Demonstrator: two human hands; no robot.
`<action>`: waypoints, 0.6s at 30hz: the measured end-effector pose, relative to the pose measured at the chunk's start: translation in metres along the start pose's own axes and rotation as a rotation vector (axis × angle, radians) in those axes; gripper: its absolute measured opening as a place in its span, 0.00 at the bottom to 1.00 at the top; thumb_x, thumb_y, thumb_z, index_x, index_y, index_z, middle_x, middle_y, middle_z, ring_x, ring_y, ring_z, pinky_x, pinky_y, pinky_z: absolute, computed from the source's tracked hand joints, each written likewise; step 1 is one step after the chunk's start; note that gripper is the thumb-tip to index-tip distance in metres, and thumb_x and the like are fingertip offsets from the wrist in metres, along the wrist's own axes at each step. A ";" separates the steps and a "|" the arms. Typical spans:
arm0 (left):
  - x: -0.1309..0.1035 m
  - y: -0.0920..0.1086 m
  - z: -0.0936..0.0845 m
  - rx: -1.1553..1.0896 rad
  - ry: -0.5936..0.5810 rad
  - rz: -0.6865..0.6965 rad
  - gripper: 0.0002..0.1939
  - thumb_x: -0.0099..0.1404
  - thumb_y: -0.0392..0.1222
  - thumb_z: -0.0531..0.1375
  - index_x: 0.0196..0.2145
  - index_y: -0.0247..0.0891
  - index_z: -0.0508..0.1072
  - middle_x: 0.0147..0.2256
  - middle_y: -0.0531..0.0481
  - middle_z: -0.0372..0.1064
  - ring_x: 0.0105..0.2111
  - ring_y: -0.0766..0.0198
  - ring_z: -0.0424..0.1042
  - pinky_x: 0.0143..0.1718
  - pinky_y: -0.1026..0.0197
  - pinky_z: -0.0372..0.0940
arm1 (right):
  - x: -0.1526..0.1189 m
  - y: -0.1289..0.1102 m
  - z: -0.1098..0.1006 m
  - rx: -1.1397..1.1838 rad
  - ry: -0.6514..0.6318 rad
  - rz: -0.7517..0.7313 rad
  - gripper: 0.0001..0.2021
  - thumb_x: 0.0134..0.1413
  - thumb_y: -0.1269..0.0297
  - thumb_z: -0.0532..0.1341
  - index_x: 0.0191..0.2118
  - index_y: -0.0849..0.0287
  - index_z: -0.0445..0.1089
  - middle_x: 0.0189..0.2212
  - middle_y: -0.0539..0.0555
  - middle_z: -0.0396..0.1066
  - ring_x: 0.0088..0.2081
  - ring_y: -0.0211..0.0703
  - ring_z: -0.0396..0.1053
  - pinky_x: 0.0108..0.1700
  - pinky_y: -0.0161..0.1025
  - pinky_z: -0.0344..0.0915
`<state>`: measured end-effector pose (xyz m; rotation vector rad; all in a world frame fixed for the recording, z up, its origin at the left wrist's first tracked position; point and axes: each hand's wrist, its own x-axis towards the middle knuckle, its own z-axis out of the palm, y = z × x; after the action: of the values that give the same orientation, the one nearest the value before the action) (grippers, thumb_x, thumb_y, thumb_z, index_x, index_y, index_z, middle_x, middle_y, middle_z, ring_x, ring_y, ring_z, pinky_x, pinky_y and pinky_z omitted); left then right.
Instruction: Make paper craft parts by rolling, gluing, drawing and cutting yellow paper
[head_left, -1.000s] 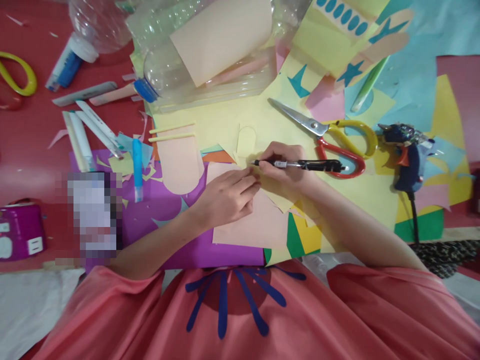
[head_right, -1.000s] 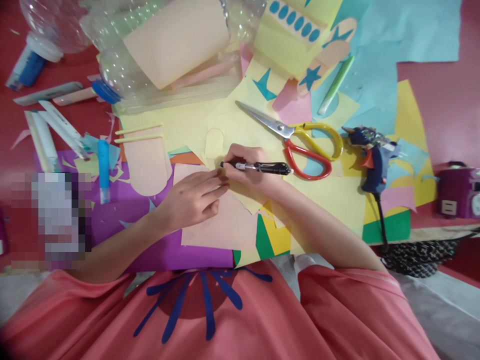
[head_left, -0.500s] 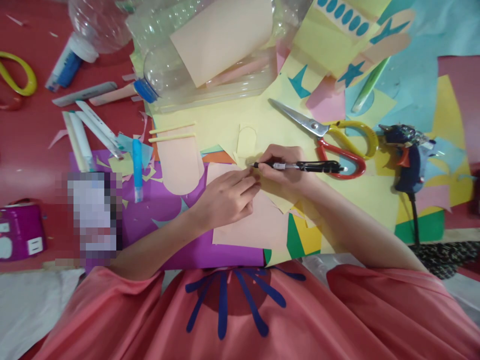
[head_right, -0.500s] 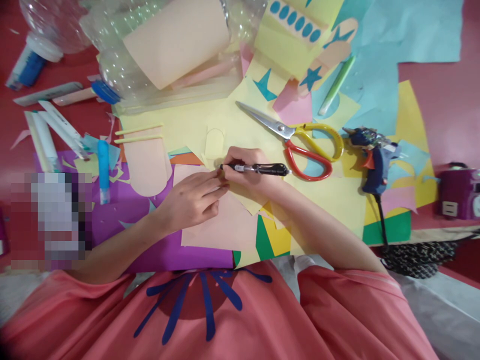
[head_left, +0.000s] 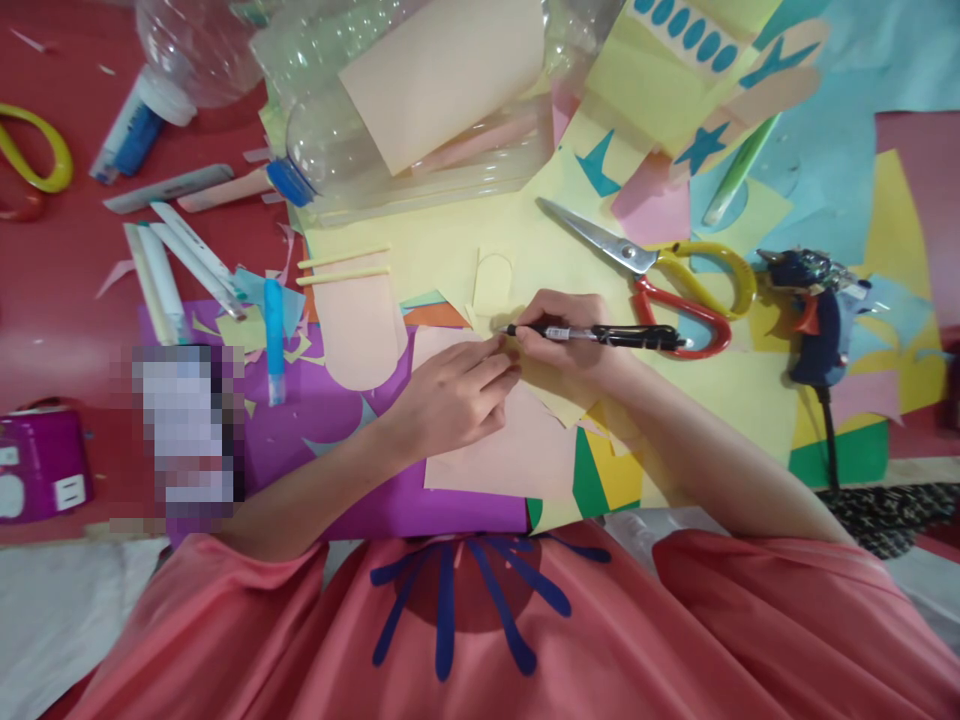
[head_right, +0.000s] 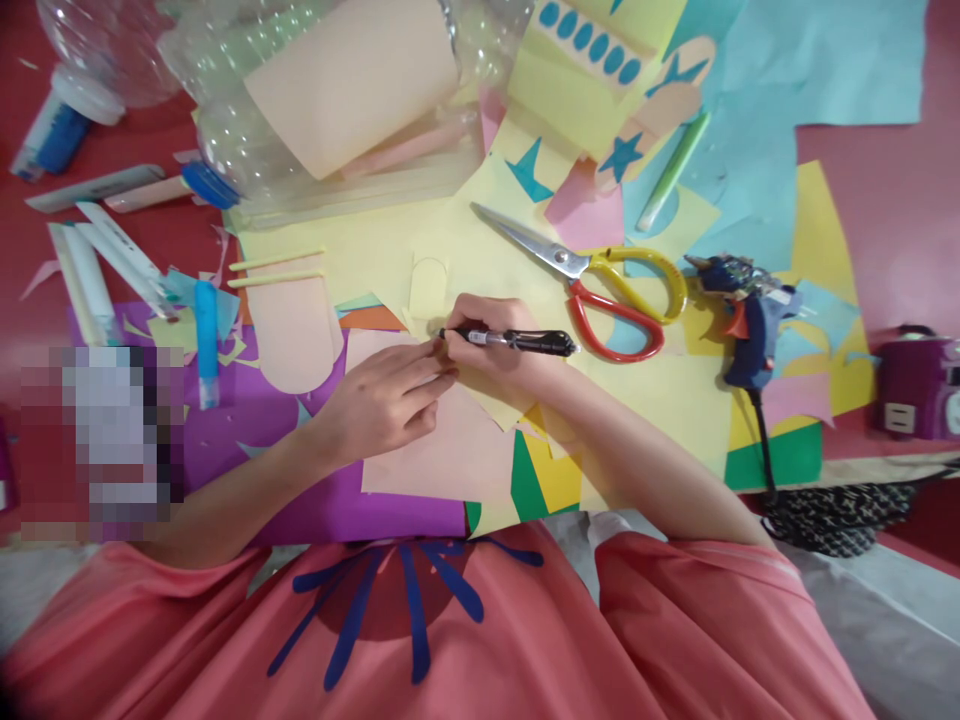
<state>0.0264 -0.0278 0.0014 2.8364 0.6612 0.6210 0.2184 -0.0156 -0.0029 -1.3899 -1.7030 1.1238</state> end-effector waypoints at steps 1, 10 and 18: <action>0.000 0.000 0.000 -0.001 0.000 -0.002 0.14 0.63 0.29 0.53 0.42 0.31 0.76 0.42 0.43 0.78 0.48 0.53 0.76 0.48 0.54 0.74 | 0.000 0.000 0.000 -0.001 0.005 -0.001 0.04 0.48 0.69 0.58 0.24 0.57 0.64 0.18 0.45 0.63 0.20 0.31 0.55 0.24 0.34 0.55; 0.000 0.000 0.001 -0.028 0.002 -0.005 0.13 0.62 0.29 0.54 0.42 0.30 0.75 0.41 0.41 0.78 0.48 0.52 0.76 0.48 0.52 0.74 | -0.001 0.000 0.001 -0.003 0.052 0.014 0.06 0.48 0.69 0.59 0.24 0.55 0.63 0.18 0.46 0.64 0.20 0.33 0.57 0.25 0.36 0.56; 0.000 0.000 0.001 -0.007 0.024 -0.001 0.13 0.62 0.29 0.54 0.40 0.30 0.76 0.40 0.42 0.78 0.47 0.51 0.77 0.46 0.53 0.75 | -0.001 -0.001 0.002 0.020 0.107 0.001 0.06 0.48 0.69 0.58 0.24 0.56 0.62 0.17 0.44 0.61 0.19 0.30 0.54 0.23 0.33 0.54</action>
<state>0.0269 -0.0280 0.0006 2.8261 0.6626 0.6576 0.2165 -0.0167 -0.0030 -1.4125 -1.6118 1.0455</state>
